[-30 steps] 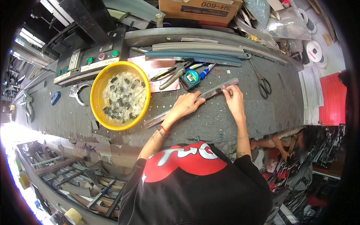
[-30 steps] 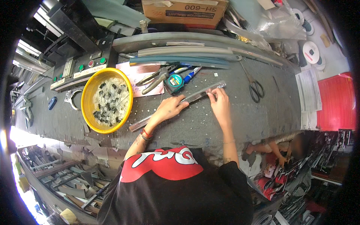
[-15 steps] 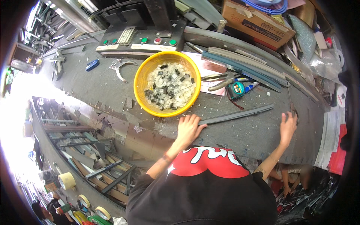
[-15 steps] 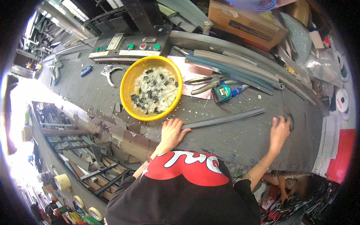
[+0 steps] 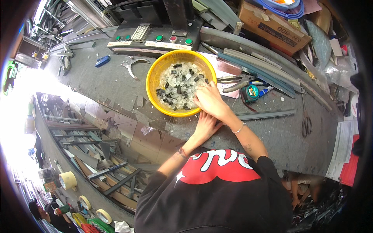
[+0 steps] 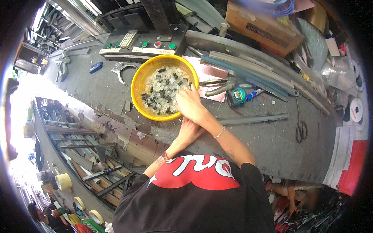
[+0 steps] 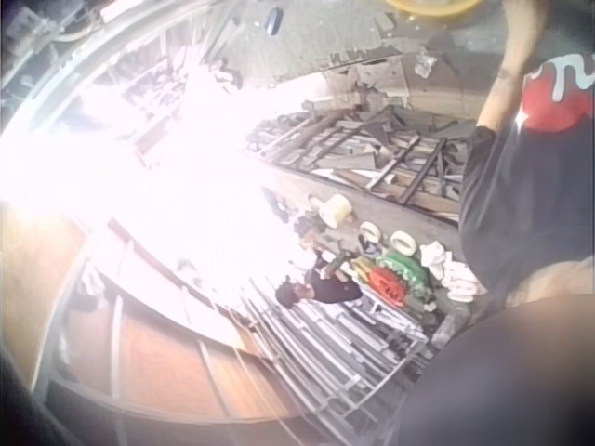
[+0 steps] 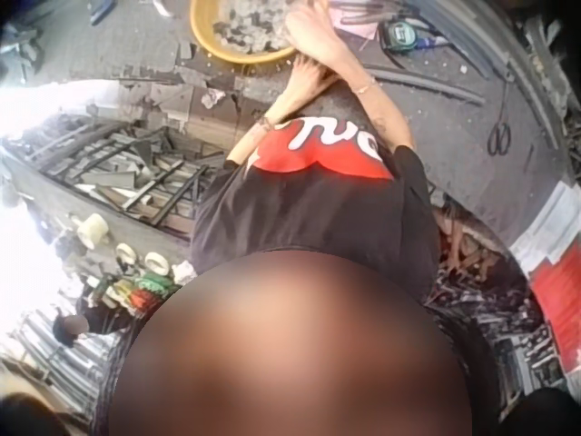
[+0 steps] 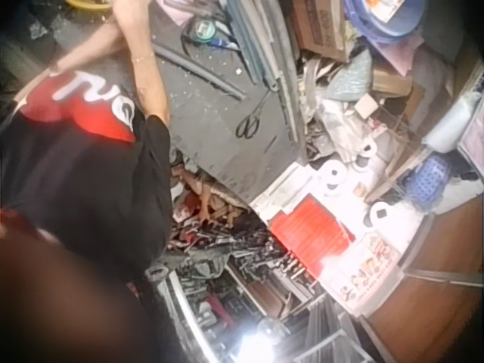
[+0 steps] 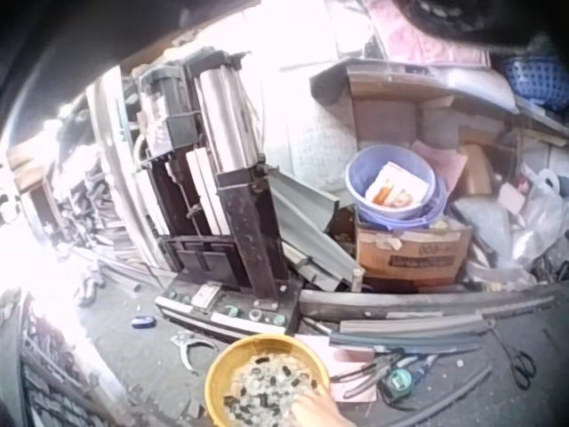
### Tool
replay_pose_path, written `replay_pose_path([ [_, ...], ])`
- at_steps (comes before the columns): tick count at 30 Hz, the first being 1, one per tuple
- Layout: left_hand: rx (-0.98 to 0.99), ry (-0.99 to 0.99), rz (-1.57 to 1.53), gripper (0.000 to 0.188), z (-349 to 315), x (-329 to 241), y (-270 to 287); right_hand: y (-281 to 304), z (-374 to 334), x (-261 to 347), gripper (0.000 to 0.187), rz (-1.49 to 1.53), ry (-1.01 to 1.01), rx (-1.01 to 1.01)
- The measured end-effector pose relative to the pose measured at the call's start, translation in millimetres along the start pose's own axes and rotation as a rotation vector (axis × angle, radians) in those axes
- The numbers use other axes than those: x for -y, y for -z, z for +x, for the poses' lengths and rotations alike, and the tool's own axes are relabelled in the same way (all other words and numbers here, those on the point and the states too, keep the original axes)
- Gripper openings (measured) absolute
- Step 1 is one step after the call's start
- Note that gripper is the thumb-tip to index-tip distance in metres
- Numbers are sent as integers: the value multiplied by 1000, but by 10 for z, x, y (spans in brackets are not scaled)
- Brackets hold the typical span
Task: The person assembles small window components at a cluttered workbench. They pick up metal strips and small black plastic pieces, insert the pieces into the strips, and place the assembled units into a yellow basket. The person repeats this process multiple times.
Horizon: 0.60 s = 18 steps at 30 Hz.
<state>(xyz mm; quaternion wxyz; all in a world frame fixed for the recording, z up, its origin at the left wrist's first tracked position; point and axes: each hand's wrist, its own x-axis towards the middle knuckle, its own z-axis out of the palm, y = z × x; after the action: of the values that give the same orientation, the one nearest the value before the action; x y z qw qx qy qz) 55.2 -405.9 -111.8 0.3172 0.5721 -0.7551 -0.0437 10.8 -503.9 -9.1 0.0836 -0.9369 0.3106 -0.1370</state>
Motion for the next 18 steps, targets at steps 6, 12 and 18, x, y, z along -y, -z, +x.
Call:
replay_pose_path([
  [6,97,129,-155,50,18,39,94,379,-195,-133,26,292,-249,-149],
  [12,240,186,-244,57,23,181,-34,-57,100,65,34,-38,-127,100],
  [18,183,178,-251,56,50,166,11,235,12,66,20,214,-190,-18],
])
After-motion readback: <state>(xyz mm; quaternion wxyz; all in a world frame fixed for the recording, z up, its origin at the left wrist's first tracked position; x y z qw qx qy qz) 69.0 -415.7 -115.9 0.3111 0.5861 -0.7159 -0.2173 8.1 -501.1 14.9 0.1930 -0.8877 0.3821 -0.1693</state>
